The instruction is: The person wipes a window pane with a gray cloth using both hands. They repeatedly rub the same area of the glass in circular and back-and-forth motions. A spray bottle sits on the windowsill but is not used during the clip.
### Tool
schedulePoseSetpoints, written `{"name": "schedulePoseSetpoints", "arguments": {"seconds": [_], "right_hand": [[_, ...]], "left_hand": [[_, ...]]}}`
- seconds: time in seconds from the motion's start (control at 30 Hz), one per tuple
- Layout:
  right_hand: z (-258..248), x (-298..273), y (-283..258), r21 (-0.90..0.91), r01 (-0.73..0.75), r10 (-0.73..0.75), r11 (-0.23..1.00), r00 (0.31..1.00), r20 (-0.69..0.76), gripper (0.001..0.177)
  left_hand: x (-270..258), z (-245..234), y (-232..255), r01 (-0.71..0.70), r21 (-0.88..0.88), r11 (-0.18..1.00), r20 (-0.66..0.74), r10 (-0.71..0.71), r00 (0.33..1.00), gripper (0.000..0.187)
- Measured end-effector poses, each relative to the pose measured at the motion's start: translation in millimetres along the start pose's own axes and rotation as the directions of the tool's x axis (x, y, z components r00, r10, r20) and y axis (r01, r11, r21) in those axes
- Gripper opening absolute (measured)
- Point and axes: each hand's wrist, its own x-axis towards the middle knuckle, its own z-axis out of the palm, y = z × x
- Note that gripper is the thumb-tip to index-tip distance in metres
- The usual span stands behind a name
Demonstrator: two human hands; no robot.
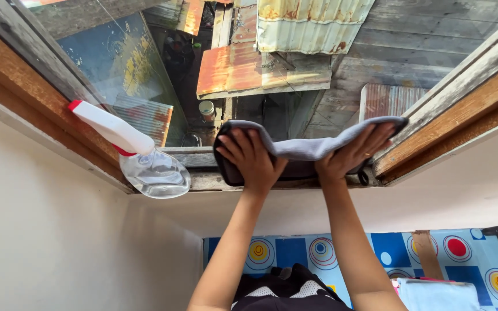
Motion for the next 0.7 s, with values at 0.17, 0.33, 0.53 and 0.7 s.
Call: {"name": "schedulePoseSetpoints", "arguments": {"seconds": [0.17,0.33,0.53,0.7], "right_hand": [[-9.1,16.8,-13.2,-0.011,-0.069,0.069,0.998,0.998,-0.012,0.094],[-5.1,26.4,-52.1,-0.002,-0.2,0.2,0.98,0.979,-0.031,0.092],[2.4,10.6,-82.1,-0.055,0.042,-0.043,0.998,0.999,-0.015,0.058],[-4.2,0.0,-4.4,0.189,0.156,-0.181,0.97,0.976,0.125,0.062]], "left_hand": [[-15.8,12.7,-1.0,-0.061,-0.014,0.998,-0.017,0.061,0.998,0.082],[-16.8,16.3,-1.9,-0.071,0.004,0.998,-0.038,0.071,0.997,0.084],[-26.3,17.9,-7.8,-0.067,0.041,0.997,-0.008,0.068,0.998,0.071],[-28.6,19.1,-8.1,-0.061,0.044,0.997,0.001,0.061,0.998,0.07]]}}
